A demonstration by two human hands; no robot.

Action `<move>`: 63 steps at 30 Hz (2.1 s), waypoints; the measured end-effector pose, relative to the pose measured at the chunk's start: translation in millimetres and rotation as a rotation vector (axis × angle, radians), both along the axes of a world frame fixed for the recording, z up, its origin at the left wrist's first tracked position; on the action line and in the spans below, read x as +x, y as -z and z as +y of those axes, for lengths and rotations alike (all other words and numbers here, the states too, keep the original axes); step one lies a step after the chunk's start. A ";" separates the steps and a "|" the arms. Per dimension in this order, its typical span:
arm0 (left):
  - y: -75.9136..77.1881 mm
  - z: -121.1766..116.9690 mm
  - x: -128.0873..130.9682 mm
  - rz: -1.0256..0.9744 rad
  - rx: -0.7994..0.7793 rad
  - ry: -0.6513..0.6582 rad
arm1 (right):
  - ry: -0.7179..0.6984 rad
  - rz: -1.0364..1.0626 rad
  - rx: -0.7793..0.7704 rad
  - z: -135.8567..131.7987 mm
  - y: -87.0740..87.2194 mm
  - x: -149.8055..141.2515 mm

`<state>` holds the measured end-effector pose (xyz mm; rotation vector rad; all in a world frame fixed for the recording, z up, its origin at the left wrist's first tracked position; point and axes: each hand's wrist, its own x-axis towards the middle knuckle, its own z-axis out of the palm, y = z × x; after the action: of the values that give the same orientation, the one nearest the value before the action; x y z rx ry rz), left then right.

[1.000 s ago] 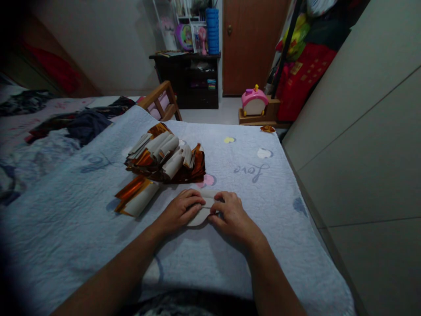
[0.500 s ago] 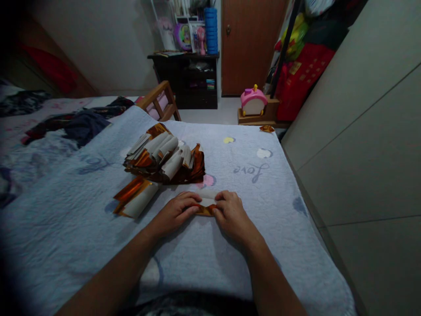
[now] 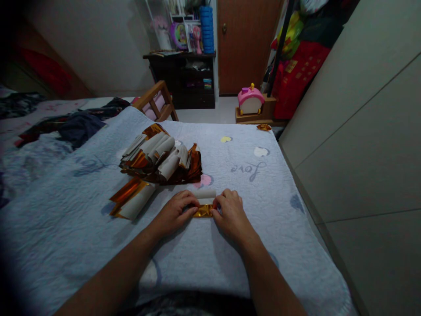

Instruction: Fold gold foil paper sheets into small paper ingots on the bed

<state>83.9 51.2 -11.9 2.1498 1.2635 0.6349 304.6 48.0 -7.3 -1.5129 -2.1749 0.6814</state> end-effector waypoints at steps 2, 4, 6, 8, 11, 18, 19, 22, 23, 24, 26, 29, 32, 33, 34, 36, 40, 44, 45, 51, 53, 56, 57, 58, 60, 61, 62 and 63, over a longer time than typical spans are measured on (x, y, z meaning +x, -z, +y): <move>1.1 0.3 1.0 0.031 0.013 -0.007 | 0.024 -0.028 0.007 0.4 1.9 0.1; 2.2 0.7 2.3 0.063 0.029 -0.020 | 0.040 -0.043 0.014 1.0 3.5 0.4; 3.2 1.1 3.4 0.091 0.037 -0.028 | 0.049 -0.053 0.011 1.6 4.2 0.8; 3.9 1.4 4.2 0.110 0.039 -0.028 | 0.058 -0.063 0.002 2.0 3.9 1.2; 4.1 1.4 4.7 0.129 0.040 -0.024 | 0.062 -0.077 0.005 1.7 3.3 1.7; 3.1 0.7 5.4 0.137 0.047 -0.033 | 0.083 -0.050 0.060 1.6 9.2 2.6; 3.2 0.7 5.5 0.138 0.048 -0.031 | 0.094 -0.033 0.064 1.9 10.2 2.7; 3.6 1.2 5.5 0.148 0.050 -0.022 | 0.112 0.007 0.057 2.5 11.4 3.0; 3.7 1.3 5.4 0.153 0.051 -0.019 | 0.114 0.010 0.050 2.6 11.2 2.9; 3.8 1.5 5.3 0.156 0.051 -0.015 | 0.116 0.010 0.044 2.5 10.8 2.9; 3.6 1.7 5.2 0.156 0.051 -0.009 | 0.121 0.008 0.041 2.3 9.7 2.5; 3.2 1.9 5.1 0.147 0.056 -0.004 | 0.117 0.015 0.045 1.7 8.4 1.9; 2.5 2.0 5.2 0.141 0.061 0.002 | 0.117 0.015 0.036 1.3 7.6 1.1; 2.4 2.1 5.1 0.139 0.060 0.004 | 0.119 0.013 0.031 1.2 7.5 0.8; 2.2 2.2 5.1 0.138 0.059 0.005 | 0.123 0.011 0.027 1.1 7.4 0.4; 2.1 2.1 4.9 0.138 0.057 0.006 | 0.128 0.004 0.026 1.0 7.4 -0.3; 1.7 1.2 4.9 0.132 0.058 0.002 | 0.116 -0.027 0.048 0.3 8.2 -1.6; 1.0 0.2 6.2 0.111 0.038 -0.024 | 0.114 -0.053 0.081 -0.6 10.2 -2.5; 1.1 0.1 6.6 0.107 0.035 -0.032 | 0.115 -0.054 0.088 -0.8 10.8 -2.6; 1.9 -0.1 6.9 0.106 0.044 -0.029 | 0.108 -0.048 0.131 -1.0 13.5 -2.8; 2.0 -0.2 6.3 0.106 0.042 -0.024 | 0.108 -0.060 0.129 -0.8 13.8 -3.1; 2.5 -0.2 5.5 0.101 0.045 -0.029 | 0.103 -0.082 0.116 -0.5 13.9 -3.8; 2.8 -0.2 5.5 0.099 0.047 -0.031 | 0.102 -0.091 0.110 -0.3 13.9 -4.0; 3.2 -0.3 5.5 0.097 0.049 -0.034 | 0.104 -0.099 0.104 -0.2 13.9 -4.3; 4.3 -0.7 5.8 0.091 0.056 -0.034 | 0.110 -0.114 0.095 -0.1 13.5 -5.2; 4.9 -1.2 6.1 0.086 0.066 -0.036 | 0.118 -0.119 0.092 -0.2 13.2 -5.8; 5.7 -1.9 6.4 0.083 0.080 -0.044 | 0.128 -0.125 0.091 -0.3 12.7 -6.5; 6.4 -2.8 6.6 0.084 0.099 -0.060 | 0.137 -0.132 0.092 -0.4 12.1 -7.3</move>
<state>90.5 48.5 -18.3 2.2475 1.3726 0.6503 297.3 47.6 -19.4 -1.6825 -2.1398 0.4427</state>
